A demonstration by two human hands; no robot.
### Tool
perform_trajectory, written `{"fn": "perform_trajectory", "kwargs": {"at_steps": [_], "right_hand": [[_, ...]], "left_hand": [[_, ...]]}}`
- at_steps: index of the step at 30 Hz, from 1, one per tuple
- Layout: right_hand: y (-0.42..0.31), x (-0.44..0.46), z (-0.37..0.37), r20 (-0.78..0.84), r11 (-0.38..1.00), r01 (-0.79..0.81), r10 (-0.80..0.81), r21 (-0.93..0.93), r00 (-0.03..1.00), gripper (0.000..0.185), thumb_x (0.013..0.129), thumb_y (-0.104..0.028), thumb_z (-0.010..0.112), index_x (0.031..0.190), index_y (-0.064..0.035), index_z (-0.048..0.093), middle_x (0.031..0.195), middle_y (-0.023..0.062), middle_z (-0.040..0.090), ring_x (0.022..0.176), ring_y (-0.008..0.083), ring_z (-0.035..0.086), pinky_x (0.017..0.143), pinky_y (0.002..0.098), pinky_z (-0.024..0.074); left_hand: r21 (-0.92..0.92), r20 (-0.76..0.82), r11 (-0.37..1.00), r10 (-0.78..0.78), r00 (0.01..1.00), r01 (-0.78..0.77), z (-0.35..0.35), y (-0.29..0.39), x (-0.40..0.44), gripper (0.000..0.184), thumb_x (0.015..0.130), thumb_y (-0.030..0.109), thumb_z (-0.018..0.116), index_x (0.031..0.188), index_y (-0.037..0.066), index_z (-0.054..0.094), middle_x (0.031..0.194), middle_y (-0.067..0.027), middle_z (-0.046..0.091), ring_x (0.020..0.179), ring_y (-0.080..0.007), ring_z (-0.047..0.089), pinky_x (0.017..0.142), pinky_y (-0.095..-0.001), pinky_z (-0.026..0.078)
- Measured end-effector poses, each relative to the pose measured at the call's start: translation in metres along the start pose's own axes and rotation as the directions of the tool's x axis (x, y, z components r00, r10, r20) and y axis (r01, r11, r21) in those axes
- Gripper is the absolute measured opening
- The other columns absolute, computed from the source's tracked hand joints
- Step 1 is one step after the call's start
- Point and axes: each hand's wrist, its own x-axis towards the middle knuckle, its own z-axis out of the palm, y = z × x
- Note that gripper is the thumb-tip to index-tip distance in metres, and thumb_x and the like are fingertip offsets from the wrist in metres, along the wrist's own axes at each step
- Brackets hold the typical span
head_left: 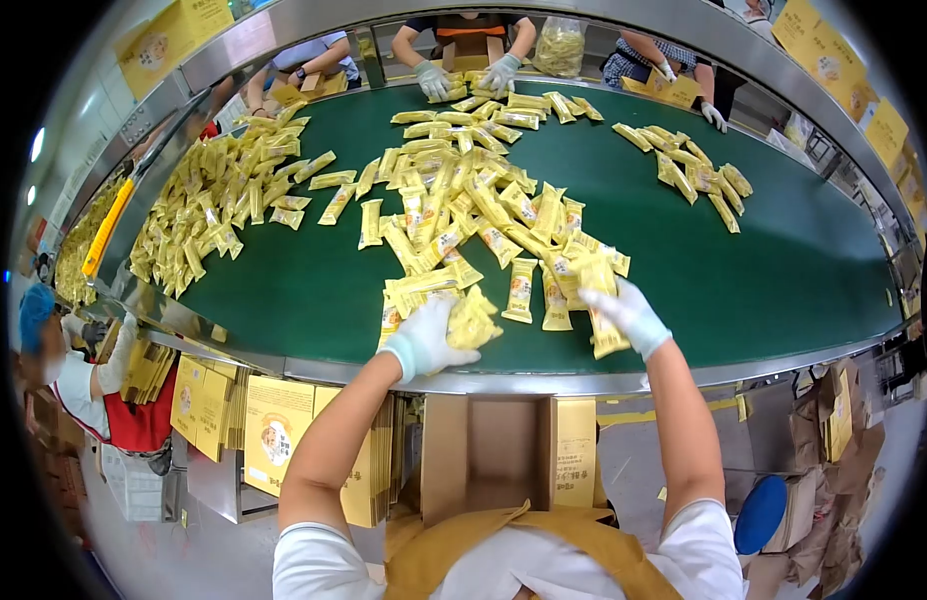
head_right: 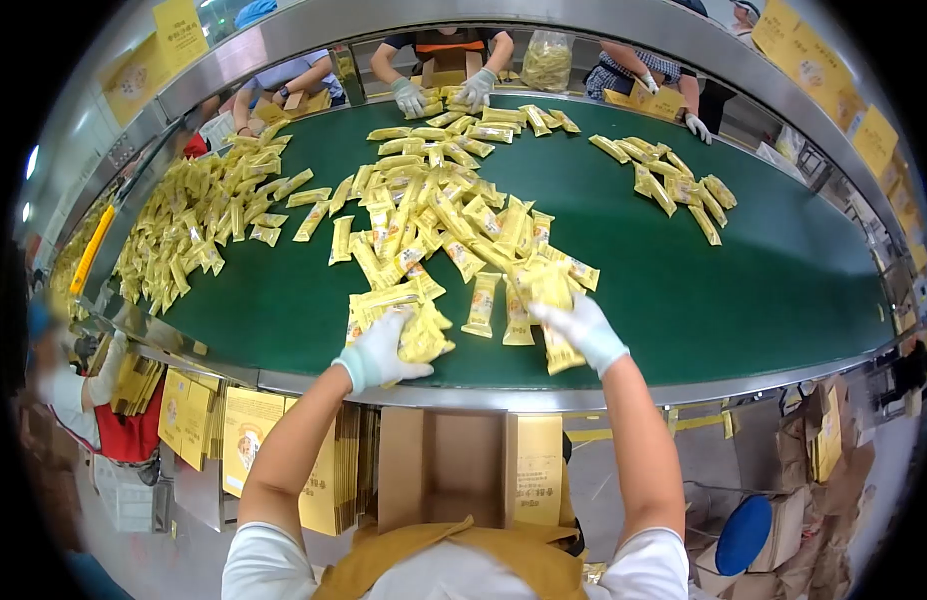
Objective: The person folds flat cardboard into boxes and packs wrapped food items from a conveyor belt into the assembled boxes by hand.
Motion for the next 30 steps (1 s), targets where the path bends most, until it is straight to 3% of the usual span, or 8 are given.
{"fn": "perform_trajectory", "kwargs": {"at_steps": [3, 6, 8, 12, 18, 22, 27, 30], "right_hand": [[0.019, 0.067, 0.004, -0.035, 0.997, -0.046, 0.044, -0.059, 0.998, 0.076, 0.078, -0.052, 0.079, 0.126, 0.0049, 0.063, 0.117, 0.0149, 0.068, 0.101, 0.0207, 0.064, 0.093, 0.0322, 0.0494], [0.006, 0.089, 0.035, -0.220, 0.875, -0.295, 0.224, -0.383, 0.949, 0.095, 0.070, -0.065, 0.077, 0.125, 0.0111, 0.062, 0.127, 0.0239, 0.065, 0.117, 0.0321, 0.062, 0.103, 0.0377, 0.0449], [0.004, 0.088, 0.052, -0.186, 0.803, -0.229, 0.150, -0.550, 0.971, 0.107, 0.063, -0.075, 0.071, 0.130, 0.0082, 0.060, 0.130, 0.0279, 0.062, 0.123, 0.0386, 0.058, 0.107, 0.0391, 0.0425], [0.016, 0.058, 0.069, -0.011, 0.483, 0.037, -0.096, -0.875, 0.995, 0.101, 0.060, -0.069, 0.074, 0.136, -0.0048, 0.059, 0.132, 0.0211, 0.059, 0.126, 0.0385, 0.048, 0.109, 0.0414, 0.0384], [0.042, -0.001, 0.034, 0.236, 0.285, 0.303, -0.248, -0.909, 0.940, 0.096, 0.060, -0.060, 0.081, 0.133, -0.0020, 0.058, 0.134, 0.0245, 0.049, 0.128, 0.0392, 0.045, 0.111, 0.0443, 0.0360], [0.043, -0.036, 0.006, 0.269, 0.452, 0.308, -0.149, -0.837, 0.951, 0.093, 0.060, -0.051, 0.085, 0.132, 0.0001, 0.056, 0.134, 0.0251, 0.047, 0.125, 0.0418, 0.048, 0.108, 0.0427, 0.0420], [0.064, -0.055, 0.001, 0.340, 0.232, 0.396, -0.246, -0.889, 0.908, 0.088, 0.064, -0.054, 0.081, 0.130, -0.0018, 0.057, 0.131, 0.0239, 0.049, 0.119, 0.0402, 0.051, 0.105, 0.0432, 0.0417], [0.055, -0.057, 0.008, 0.291, 0.327, 0.359, -0.241, -0.874, 0.926, 0.087, 0.064, -0.055, 0.081, 0.129, -0.0025, 0.058, 0.128, 0.0216, 0.051, 0.116, 0.0399, 0.052, 0.104, 0.0436, 0.0421]], "left_hand": [[0.063, -0.081, 0.997, -0.047, 0.996, 0.052, -0.032, 0.008, 0.017, 0.095, 0.066, 0.048, 0.085, 0.138, -0.003, 0.049, 0.132, -0.0256, 0.056, 0.122, -0.0390, 0.056, 0.106, -0.0399, 0.045], [0.241, 0.170, 0.958, -0.198, 0.965, 0.154, -0.038, -0.002, 0.041, 0.089, 0.065, 0.047, 0.085, 0.132, -0.002, 0.054, 0.129, -0.0239, 0.058, 0.122, -0.0381, 0.056, 0.105, -0.0403, 0.045], [0.311, 0.099, 0.946, -0.132, 0.986, 0.095, -0.029, -0.002, 0.035, 0.085, 0.063, 0.049, 0.083, 0.127, 0.000, 0.057, 0.128, -0.0212, 0.060, 0.123, -0.0354, 0.055, 0.105, -0.0403, 0.046], [0.434, 0.089, 0.900, -0.072, 0.993, 0.026, -0.006, 0.008, 0.017, 0.082, 0.061, 0.050, 0.081, 0.126, 0.004, 0.059, 0.127, -0.0168, 0.059, 0.123, -0.0340, 0.053, 0.105, -0.0398, 0.045], [0.491, 0.211, 0.870, -0.061, 0.976, -0.052, -0.001, 0.015, 0.010, 0.083, 0.061, 0.051, 0.082, 0.126, 0.004, 0.057, 0.123, -0.0165, 0.058, 0.119, -0.0351, 0.053, 0.104, -0.0397, 0.045], [0.297, 0.126, 0.952, 0.044, 0.991, -0.080, 0.014, 0.002, 0.002, 0.090, 0.060, 0.052, 0.083, 0.129, 0.001, 0.056, 0.122, -0.0199, 0.057, 0.117, -0.0372, 0.056, 0.102, -0.0397, 0.047], [0.376, 0.095, 0.922, 0.059, 0.994, -0.090, 0.023, 0.006, -0.006, 0.092, 0.061, 0.055, 0.082, 0.131, 0.003, 0.055, 0.127, -0.0181, 0.055, 0.123, -0.0343, 0.054, 0.105, -0.0428, 0.043], [0.366, 0.192, 0.928, -0.003, 0.981, -0.069, 0.013, 0.018, -0.005, 0.091, 0.062, 0.055, 0.081, 0.132, 0.004, 0.054, 0.129, -0.0178, 0.054, 0.124, -0.0344, 0.053, 0.106, -0.0446, 0.041]]}}
